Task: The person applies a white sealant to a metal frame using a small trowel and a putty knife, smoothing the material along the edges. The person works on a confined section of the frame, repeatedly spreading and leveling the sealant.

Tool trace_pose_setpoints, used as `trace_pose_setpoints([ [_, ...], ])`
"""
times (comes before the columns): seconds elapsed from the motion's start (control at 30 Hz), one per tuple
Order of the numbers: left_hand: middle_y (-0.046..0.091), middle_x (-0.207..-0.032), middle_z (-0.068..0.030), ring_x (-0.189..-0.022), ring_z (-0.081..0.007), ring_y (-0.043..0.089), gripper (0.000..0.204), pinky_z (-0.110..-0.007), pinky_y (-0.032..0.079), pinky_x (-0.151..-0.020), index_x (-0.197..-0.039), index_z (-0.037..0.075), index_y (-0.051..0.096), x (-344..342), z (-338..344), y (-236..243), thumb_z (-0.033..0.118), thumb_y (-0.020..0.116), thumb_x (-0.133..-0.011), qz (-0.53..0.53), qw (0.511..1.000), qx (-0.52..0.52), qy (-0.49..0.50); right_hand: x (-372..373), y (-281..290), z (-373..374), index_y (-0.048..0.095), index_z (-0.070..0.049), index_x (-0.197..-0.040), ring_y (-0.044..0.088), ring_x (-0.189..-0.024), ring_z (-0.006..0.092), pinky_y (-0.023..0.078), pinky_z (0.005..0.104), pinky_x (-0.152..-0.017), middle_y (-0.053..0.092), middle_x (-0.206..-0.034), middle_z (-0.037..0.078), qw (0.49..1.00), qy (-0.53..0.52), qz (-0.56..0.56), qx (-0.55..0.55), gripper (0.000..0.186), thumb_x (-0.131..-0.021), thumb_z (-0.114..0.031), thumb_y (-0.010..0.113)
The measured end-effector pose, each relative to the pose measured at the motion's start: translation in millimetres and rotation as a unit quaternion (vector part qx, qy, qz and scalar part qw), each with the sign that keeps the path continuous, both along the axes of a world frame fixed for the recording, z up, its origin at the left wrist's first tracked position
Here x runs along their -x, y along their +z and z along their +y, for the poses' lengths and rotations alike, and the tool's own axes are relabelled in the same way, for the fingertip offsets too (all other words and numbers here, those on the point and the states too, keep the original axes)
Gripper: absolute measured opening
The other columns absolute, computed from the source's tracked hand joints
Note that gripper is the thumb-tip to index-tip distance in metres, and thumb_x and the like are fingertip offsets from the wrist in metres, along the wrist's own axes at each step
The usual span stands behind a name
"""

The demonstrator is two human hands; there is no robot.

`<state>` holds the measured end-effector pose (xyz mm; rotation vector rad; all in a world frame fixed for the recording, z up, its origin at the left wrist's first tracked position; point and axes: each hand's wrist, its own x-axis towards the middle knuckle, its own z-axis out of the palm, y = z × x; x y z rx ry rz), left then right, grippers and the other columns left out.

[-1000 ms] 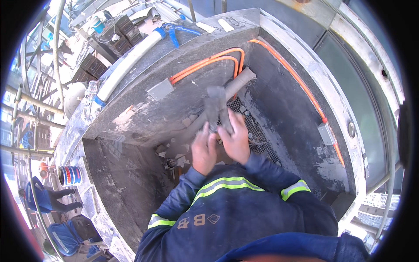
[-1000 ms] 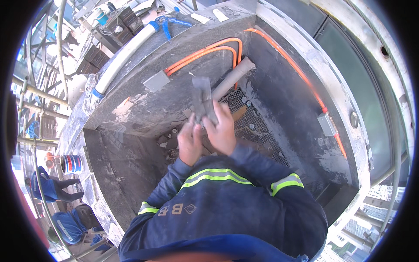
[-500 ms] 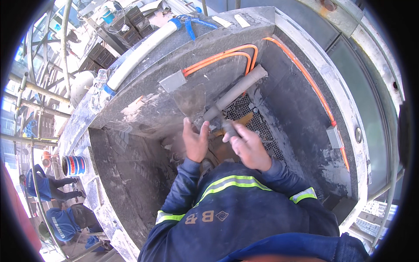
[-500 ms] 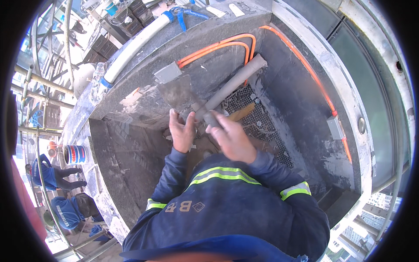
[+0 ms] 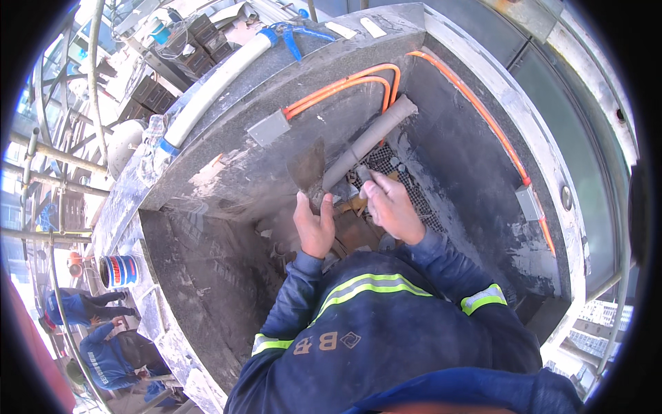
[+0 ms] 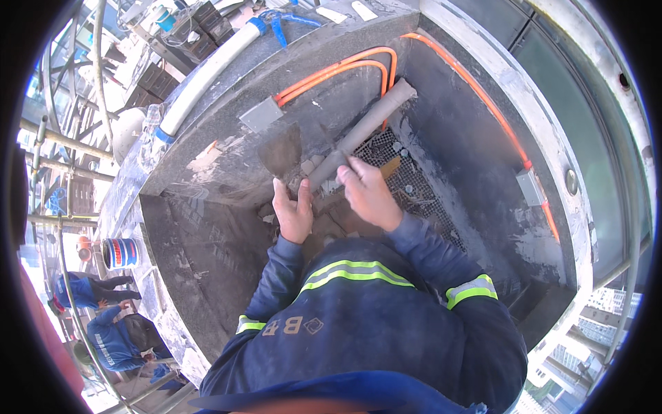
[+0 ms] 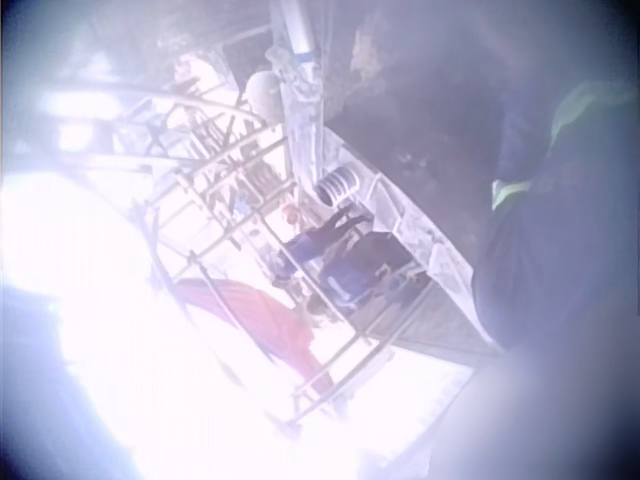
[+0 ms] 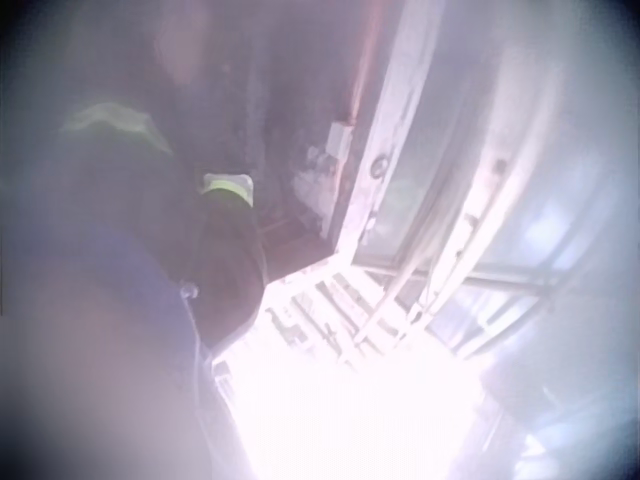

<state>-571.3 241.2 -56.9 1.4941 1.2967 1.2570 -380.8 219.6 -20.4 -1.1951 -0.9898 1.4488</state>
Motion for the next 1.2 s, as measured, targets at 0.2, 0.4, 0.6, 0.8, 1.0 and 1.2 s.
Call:
trace_pose_setpoints([
  [0.2, 0.065, -0.113, -0.0196, -0.099, -0.0318, 0.066, 0.048, -0.038, 0.051, -0.086, -0.145, -0.005, 0.048, 14.4, 13.4, -9.2, 0.012, 0.06, -0.102, 0.111, 0.99, -0.071, -0.05, 12.8, 15.6, -0.9, 0.049, 0.004, -0.145, 0.045, -0.058, 0.0002, 0.039, 0.0197, -0.049, 0.061, -0.093, 0.0, 0.995, -0.064, -0.046, -0.062, 0.041, -0.108, -0.014, 0.051],
  [0.4, 0.059, -0.105, -0.0229, -0.091, -0.0423, 0.061, 0.063, -0.046, 0.05, -0.078, -0.141, -0.007, 0.049, 29.1, 21.5, 2.3, 0.018, 0.077, -0.09, 0.279, 0.956, -0.088, 0.012, -5.5, 16.3, -17.7, 0.053, 0.005, -0.141, 0.047, -0.065, 0.0028, 0.04, 0.0216, -0.056, 0.06, -0.092, 0.0, 0.991, -0.094, -0.069, -0.071, 0.04, -0.105, -0.013, 0.052],
  [0.6, 0.058, -0.087, -0.0172, -0.077, -0.0324, 0.058, 0.035, -0.043, 0.047, -0.071, -0.101, -0.005, 0.057, 12.5, 26.6, -1.1, 0.015, 0.081, -0.085, 0.264, 0.958, -0.09, 0.072, 19.8, 16.8, -32.7, 0.053, 0.005, -0.141, 0.048, -0.064, 0.0009, 0.042, 0.0211, -0.057, 0.059, -0.086, -0.001, 0.991, -0.025, -0.099, -0.082, 0.04, -0.104, -0.011, 0.054],
  [0.8, 0.069, -0.093, -0.0134, -0.078, -0.0194, 0.065, 0.031, -0.035, 0.053, -0.072, -0.122, -0.004, 0.059, -9.5, 8.2, -30.4, 0.002, 0.065, -0.093, 0.093, 0.987, -0.129, -0.009, 37.0, -43.3, 8.3, 0.059, 0.004, -0.122, 0.049, -0.058, 0.0052, 0.042, 0.0224, -0.052, 0.057, -0.08, 0.001, 0.96, -0.056, -0.079, -0.262, 0.028, -0.104, -0.018, 0.057],
  [1.0, 0.066, -0.09, -0.0114, -0.067, -0.0139, 0.062, 0.02, -0.031, 0.05, -0.061, -0.115, -0.004, 0.058, 3.8, -2.7, 7.2, 0.005, 0.064, -0.098, 0.048, 0.998, 0.028, -0.029, -31.4, -37.3, 14.9, 0.056, -0.002, -0.1, 0.043, -0.052, 0.0051, 0.037, 0.0239, -0.044, 0.054, -0.076, 0.002, 0.989, -0.053, 0.081, 0.115, 0.024, -0.11, -0.021, 0.047],
  [1.2, 0.066, -0.096, -0.0153, -0.079, -0.0234, 0.063, 0.022, -0.035, 0.05, -0.074, -0.118, -0.003, 0.06, 6.2, 6.6, -9.9, 0.003, 0.063, -0.097, 0.037, 0.999, -0.025, 0.023, 27.7, -4.4, -5.7, 0.06, 0.003, -0.12, 0.049, -0.054, 0.0082, 0.04, 0.0246, -0.048, 0.068, -0.095, 0.01, 0.992, -0.035, 0.018, -0.117, 0.033, -0.111, -0.024, 0.042],
])
